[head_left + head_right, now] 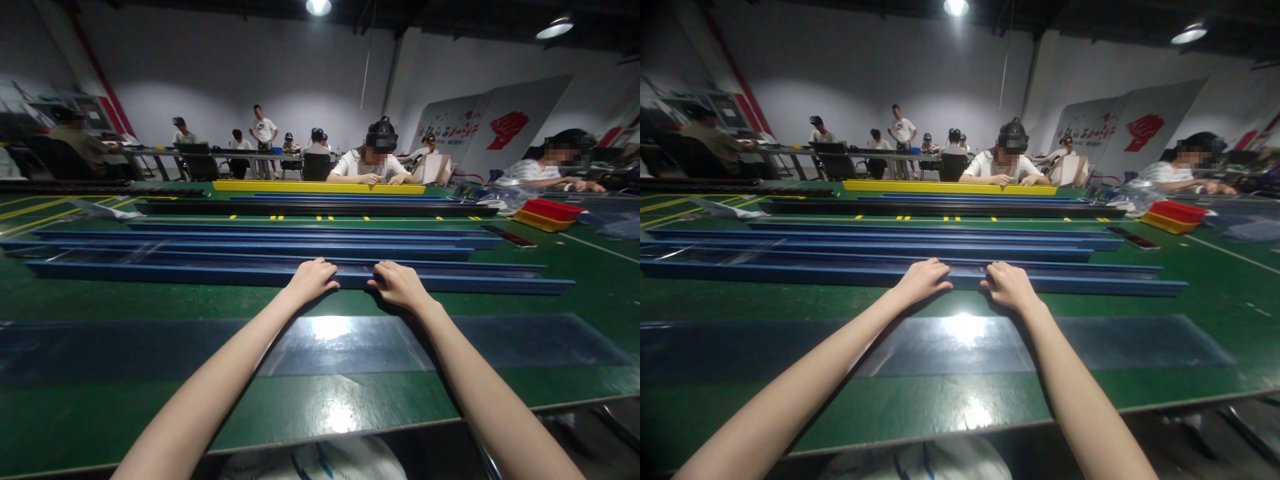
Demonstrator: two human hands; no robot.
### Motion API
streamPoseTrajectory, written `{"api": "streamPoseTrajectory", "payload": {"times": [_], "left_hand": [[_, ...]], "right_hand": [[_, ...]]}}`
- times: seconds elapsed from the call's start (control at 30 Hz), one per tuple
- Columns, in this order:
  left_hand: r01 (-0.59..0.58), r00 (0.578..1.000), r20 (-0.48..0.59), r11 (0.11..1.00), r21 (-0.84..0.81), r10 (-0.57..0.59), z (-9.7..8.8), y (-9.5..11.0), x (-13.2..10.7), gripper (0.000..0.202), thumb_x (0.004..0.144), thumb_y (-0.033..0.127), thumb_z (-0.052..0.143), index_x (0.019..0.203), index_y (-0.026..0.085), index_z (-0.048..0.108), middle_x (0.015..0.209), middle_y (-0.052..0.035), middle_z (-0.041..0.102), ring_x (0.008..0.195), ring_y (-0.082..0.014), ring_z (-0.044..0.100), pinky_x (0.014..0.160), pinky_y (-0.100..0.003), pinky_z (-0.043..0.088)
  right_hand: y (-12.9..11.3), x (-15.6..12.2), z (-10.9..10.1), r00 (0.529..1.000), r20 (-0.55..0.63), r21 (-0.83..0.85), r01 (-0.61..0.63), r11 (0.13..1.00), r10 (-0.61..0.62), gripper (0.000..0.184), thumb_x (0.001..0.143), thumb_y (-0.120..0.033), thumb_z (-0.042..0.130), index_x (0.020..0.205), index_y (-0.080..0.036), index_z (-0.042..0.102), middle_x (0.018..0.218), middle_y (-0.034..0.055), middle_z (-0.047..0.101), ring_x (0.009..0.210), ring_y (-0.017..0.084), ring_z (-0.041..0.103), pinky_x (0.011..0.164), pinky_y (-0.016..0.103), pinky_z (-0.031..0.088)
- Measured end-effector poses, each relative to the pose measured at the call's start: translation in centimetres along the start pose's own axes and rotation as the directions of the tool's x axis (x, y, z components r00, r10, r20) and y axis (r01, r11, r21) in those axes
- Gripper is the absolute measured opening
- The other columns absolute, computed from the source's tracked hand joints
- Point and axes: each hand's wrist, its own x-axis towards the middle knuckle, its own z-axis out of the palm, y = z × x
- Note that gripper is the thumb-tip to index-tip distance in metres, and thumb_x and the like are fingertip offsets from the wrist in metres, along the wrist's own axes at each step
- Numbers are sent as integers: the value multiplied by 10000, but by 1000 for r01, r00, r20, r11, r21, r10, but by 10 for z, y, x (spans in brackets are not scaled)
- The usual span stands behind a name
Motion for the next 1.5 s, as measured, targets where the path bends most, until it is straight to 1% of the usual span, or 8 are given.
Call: {"api": "streamPoseTrajectory", "payload": {"times": [0.1,0.2,0.33,0.57,0.8,1.03,1.17,1.5], "left_hand": [[5,1000,6,1000,1,-5,1,0,0,233,799,413,562,828,182,565,884,-15,652,870,-178,548,662,-259,396],[13,1000,12,1000,-2,-12,0,0,0,227,802,408,561,832,184,567,888,-17,653,866,-175,550,666,-256,393],[27,999,26,1000,-9,-27,-1,1,-1,228,804,410,558,833,185,569,882,-19,653,844,-173,556,661,-253,390],[40,998,40,999,-10,-39,0,1,0,230,807,414,550,847,189,572,877,-24,650,849,-177,560,667,-255,402],[49,998,45,999,-21,-48,1,1,-1,237,812,421,536,848,191,576,869,-36,649,853,-184,570,676,-259,412],[55,997,56,998,-1,-55,1,1,-1,256,820,438,516,873,195,576,876,-46,648,851,-188,578,686,-262,420],[64,996,64,998,9,-65,1,1,-1,261,824,444,506,874,197,572,876,-48,650,842,-192,591,677,-263,423],[74,995,69,997,1,-74,-1,2,-1,268,827,448,498,878,196,570,880,-55,655,845,-201,603,672,-266,429]], "right_hand": [[-2,0,2,1000,0,12,20,1000,-20,232,856,-355,411,834,-174,554,862,79,618,808,191,549,641,261,337],[-3,1,5,999,13,70,38,997,-39,251,864,-352,393,912,-170,559,897,83,621,834,191,552,694,266,361],[-5,2,8,997,32,149,64,987,-70,317,832,-397,451,1014,-160,558,989,103,621,910,206,554,753,277,383],[-6,2,6,998,26,214,57,975,-64,346,814,-382,485,1070,-164,564,1040,105,624,965,213,555,793,292,401],[-9,3,4,998,54,222,12,975,-25,363,829,-385,475,1117,-179,554,1073,97,620,1000,206,552,815,289,395],[-7,3,5,998,60,213,9,977,-22,379,836,-392,464,1131,-172,556,1072,99,619,992,199,558,815,275,394],[-8,4,5,998,66,203,-4,979,-10,369,845,-370,450,1134,-169,558,1069,97,617,982,195,562,815,270,393],[-8,4,4,998,68,193,-12,981,-2,346,844,-366,459,1122,-189,565,1071,91,618,969,192,568,789,268,402]]}}
